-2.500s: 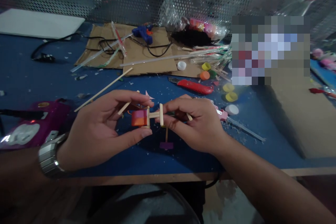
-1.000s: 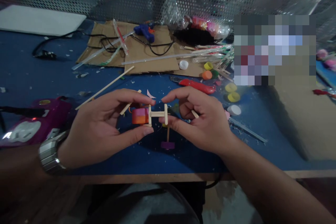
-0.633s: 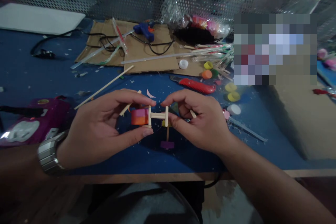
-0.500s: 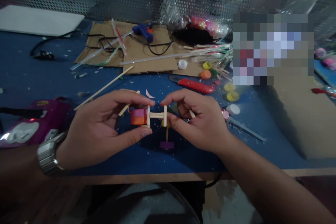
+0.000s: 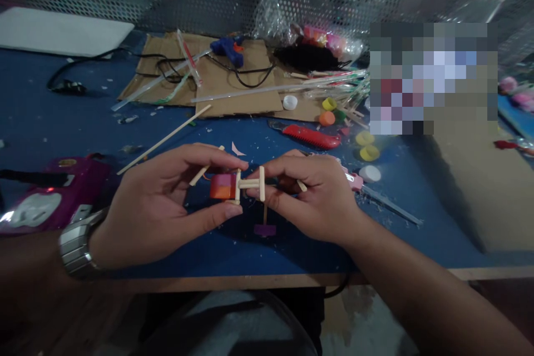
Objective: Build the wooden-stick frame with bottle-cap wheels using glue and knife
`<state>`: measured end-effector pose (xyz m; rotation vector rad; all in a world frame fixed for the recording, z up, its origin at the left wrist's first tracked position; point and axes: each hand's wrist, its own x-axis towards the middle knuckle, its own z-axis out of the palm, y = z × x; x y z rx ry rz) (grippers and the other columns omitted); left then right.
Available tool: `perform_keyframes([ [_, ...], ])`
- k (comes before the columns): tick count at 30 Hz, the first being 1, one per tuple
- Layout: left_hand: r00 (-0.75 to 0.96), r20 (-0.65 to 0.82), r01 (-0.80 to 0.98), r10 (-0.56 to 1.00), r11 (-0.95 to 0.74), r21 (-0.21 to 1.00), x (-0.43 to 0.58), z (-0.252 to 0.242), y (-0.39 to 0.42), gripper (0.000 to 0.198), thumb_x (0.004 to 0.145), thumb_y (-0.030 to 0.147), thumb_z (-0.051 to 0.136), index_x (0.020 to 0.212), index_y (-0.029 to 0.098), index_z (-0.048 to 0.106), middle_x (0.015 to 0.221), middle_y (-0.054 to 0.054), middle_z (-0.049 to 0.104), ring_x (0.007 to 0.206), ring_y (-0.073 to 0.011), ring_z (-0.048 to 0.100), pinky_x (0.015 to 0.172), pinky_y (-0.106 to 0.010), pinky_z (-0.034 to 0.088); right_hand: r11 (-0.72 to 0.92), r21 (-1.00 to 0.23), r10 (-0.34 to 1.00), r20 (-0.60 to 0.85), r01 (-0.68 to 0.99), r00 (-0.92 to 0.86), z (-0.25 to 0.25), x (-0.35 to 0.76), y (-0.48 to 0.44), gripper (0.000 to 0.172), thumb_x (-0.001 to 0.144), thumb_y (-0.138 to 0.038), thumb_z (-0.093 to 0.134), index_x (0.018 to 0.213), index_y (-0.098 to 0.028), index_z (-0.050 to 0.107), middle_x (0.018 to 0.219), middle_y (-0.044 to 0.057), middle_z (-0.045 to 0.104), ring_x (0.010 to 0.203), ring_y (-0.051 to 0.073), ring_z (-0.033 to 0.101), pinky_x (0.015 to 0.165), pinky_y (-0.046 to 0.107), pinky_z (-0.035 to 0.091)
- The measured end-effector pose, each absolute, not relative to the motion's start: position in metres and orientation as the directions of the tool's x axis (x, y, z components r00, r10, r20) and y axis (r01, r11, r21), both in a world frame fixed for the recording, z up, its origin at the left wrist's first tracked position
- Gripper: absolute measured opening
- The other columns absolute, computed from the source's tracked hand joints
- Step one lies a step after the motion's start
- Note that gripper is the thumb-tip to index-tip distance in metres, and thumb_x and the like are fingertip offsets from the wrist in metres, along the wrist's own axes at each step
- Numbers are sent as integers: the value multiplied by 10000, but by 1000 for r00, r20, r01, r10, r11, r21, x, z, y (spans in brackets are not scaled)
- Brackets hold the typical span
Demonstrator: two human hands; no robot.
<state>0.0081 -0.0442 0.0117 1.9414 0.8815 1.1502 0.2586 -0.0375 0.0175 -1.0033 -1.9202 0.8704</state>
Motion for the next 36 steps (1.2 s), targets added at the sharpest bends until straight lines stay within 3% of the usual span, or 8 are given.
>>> perform_keyframes([
  [16, 375, 440, 127, 816, -516, 847, 8, 11, -43, 443, 871, 270, 937, 1278, 292, 765, 1243, -38, 810, 1203, -244, 774, 1072, -407, 662, 437, -848, 878, 331, 298, -345, 19, 257, -39, 136, 869, -363, 947, 917, -258, 875, 678, -13, 707, 582, 129, 548, 540, 287, 428],
  [27, 372, 411, 154, 832, -492, 857, 8, 13, -44, 405, 880, 308, 928, 1252, 297, 767, 1240, -53, 815, 1193, -279, 777, 1078, -450, 663, 397, -867, 897, 299, 300, -325, 21, 257, -40, 189, 870, -426, 941, 914, -255, 873, 707, 6, 726, 563, 125, 547, 480, 272, 397],
  [36, 376, 425, 142, 824, -504, 852, 7, 11, -44, 448, 866, 272, 946, 1275, 299, 766, 1254, -34, 812, 1202, -256, 776, 1096, -425, 642, 390, -882, 898, 300, 265, -323, 20, 257, -41, 140, 856, -332, 960, 941, -253, 881, 735, -1, 741, 571, 115, 555, 486, 266, 393],
])
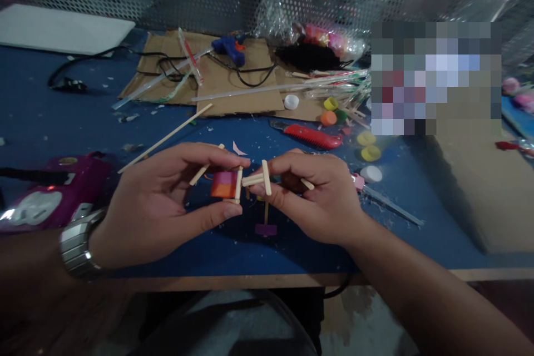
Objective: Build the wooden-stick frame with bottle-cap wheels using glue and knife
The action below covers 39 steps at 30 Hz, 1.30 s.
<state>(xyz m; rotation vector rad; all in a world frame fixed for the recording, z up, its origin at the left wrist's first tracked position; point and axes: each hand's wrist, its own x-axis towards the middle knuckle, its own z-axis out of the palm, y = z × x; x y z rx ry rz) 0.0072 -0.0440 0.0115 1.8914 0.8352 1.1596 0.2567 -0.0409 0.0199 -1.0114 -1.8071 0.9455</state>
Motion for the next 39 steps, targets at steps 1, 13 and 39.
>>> perform_keyframes([
  [1, 375, 431, 133, 821, -508, 851, 7, 11, -44, 453, 866, 269, 946, 1280, 299, 764, 1255, -33, 811, 1204, -254, 775, 1085, -422, 645, 387, -885, 898, 298, 260, -323, 20, 257, -41, 142, 853, -323, 962, 947, -253, 881, 741, -2, 743, 566, 113, 549, 481, 265, 390],
  [13, 373, 417, 110, 829, -486, 867, 8, 12, -44, 446, 878, 242, 936, 1284, 260, 754, 1266, -38, 809, 1203, -233, 777, 996, -346, 662, 407, -876, 893, 321, 258, -316, 18, 258, -41, 125, 878, -296, 935, 983, -248, 889, 747, -2, 727, 565, 106, 547, 477, 264, 372],
  [39, 435, 244, 534, 867, -467, 705, 10, 14, -41, 477, 873, 176, 775, 1334, 248, 680, 1299, -23, 785, 1201, -258, 740, 1037, -422, 585, 411, -866, 901, 340, 283, -269, 23, 256, -42, 98, 937, -197, 863, 953, -294, 864, 629, -42, 727, 437, 89, 519, 369, 226, 395],
])
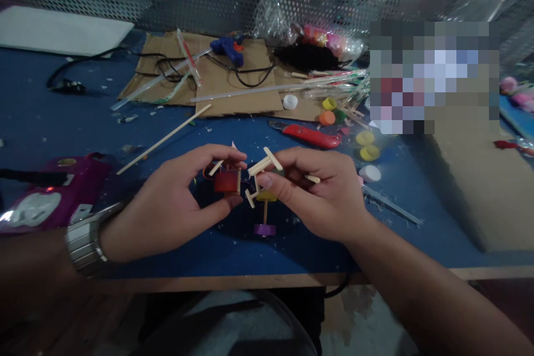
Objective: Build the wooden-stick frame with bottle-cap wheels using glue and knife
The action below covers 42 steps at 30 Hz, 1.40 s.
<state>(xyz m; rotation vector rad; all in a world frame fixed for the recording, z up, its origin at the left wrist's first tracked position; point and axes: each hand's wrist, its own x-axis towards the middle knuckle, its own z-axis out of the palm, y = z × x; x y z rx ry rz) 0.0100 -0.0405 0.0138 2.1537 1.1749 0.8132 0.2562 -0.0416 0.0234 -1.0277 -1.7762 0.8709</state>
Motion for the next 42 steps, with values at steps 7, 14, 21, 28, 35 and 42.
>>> perform_keyframes([
  [7, 447, 251, 532, 858, -481, 697, 9, 12, -40, 446, 894, 235, 791, 1325, 270, 681, 1328, -41, 777, 1260, -299, 726, 1067, -484, 567, 361, -897, 916, 290, 256, -276, 26, 254, -41, 37, 916, -216, 877, 922, -251, 865, 650, -35, 725, 460, 77, 536, 391, 209, 366],
  [14, 343, 385, 255, 857, -479, 840, 7, 16, -44, 335, 951, 245, 809, 1268, 264, 703, 1166, -37, 798, 1104, -225, 776, 1076, -442, 622, 515, -800, 845, 411, 309, -343, 14, 261, -39, 146, 927, -185, 866, 1047, -266, 879, 761, -21, 748, 553, 92, 496, 510, 282, 388],
  [21, 365, 325, 207, 873, -416, 886, 7, 17, -48, 274, 936, 262, 801, 1198, 288, 725, 1051, -36, 806, 988, -238, 805, 975, -454, 704, 726, -604, 678, 553, 327, -483, 21, 258, -40, 347, 943, -68, 801, 1161, -334, 849, 727, -46, 772, 527, 127, 572, 686, 393, 470],
  [28, 393, 292, 197, 872, -390, 900, 10, 22, -47, 184, 942, 244, 783, 1122, 269, 758, 996, -36, 816, 932, -229, 808, 889, -405, 719, 759, -568, 640, 561, 318, -526, 21, 258, -38, 392, 957, -30, 766, 1231, -309, 798, 810, -46, 823, 544, 109, 599, 705, 406, 439],
  [35, 384, 301, 179, 873, -390, 903, 11, 24, -48, 167, 949, 205, 796, 1110, 233, 762, 975, -28, 815, 907, -189, 793, 907, -360, 707, 785, -544, 610, 590, 297, -530, 18, 257, -37, 440, 944, -23, 744, 1282, -301, 795, 758, -71, 779, 569, 89, 598, 699, 364, 420],
  [42, 390, 287, 198, 875, -384, 902, 10, 23, -47, 152, 951, 222, 752, 1098, 255, 774, 1004, -37, 811, 918, -210, 797, 868, -362, 706, 796, -510, 599, 584, 327, -547, 20, 257, -38, 497, 942, -3, 740, 1306, -338, 787, 702, -78, 745, 543, 102, 598, 736, 381, 474],
])
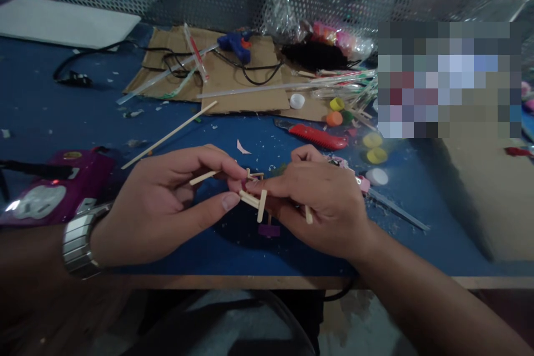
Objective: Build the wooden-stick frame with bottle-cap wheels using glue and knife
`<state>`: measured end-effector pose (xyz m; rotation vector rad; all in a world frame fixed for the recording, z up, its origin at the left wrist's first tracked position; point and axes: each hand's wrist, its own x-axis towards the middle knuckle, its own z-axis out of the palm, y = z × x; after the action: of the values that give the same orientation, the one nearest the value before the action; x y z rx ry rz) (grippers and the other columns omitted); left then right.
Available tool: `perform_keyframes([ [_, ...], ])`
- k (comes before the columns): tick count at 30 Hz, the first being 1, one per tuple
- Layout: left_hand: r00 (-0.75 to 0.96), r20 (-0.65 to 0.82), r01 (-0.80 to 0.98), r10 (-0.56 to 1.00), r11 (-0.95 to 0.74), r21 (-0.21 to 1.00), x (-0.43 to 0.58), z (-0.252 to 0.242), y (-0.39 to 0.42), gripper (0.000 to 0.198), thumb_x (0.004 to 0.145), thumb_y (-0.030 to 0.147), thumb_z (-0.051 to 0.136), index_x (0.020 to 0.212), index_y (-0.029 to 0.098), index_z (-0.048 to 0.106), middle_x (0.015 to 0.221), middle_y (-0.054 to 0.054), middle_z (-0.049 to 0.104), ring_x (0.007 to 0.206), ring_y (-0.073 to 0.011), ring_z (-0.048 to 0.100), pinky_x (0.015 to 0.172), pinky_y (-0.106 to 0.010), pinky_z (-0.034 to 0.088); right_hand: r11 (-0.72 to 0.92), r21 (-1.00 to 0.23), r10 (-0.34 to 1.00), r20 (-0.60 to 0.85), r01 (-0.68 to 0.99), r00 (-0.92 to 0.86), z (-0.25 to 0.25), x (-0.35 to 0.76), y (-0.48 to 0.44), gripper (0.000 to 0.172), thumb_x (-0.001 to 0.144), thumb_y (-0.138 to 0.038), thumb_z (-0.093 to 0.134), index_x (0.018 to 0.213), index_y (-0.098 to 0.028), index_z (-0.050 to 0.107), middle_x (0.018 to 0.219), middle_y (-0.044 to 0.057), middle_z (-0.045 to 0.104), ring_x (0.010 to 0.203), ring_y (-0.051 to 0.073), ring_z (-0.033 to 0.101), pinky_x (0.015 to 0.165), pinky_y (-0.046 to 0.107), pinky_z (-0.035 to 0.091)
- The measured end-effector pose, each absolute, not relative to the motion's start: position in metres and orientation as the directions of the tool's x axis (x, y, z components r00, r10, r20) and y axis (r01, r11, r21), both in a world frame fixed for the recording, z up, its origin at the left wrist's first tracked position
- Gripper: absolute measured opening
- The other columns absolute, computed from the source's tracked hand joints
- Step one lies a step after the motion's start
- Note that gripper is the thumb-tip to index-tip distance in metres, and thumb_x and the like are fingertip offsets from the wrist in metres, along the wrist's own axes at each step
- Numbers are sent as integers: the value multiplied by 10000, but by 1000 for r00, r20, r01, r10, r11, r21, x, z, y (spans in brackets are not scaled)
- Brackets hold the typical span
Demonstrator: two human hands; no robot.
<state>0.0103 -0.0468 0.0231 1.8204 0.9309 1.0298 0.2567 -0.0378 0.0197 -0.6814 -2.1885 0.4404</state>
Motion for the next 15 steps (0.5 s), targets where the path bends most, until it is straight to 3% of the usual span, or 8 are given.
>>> perform_keyframes([
  [4, 396, 286, 198, 872, -386, 901, 10, 24, -46, 154, 932, 211, 746, 1076, 257, 777, 989, -39, 808, 902, -219, 800, 857, -378, 700, 810, -474, 582, 584, 344, -566, 22, 256, -39, 513, 945, 12, 701, 1311, -338, 778, 719, -70, 756, 556, 113, 624, 763, 402, 505],
  [15, 371, 306, 242, 877, -409, 880, 14, 27, -48, 163, 869, 154, 737, 1002, 245, 766, 940, -19, 816, 829, -188, 786, 783, -329, 680, 834, -377, 552, 587, 404, -592, 23, 255, -41, 304, 979, -69, 708, 1137, -300, 826, 670, -58, 663, 571, 125, 555, 778, 392, 538],
])
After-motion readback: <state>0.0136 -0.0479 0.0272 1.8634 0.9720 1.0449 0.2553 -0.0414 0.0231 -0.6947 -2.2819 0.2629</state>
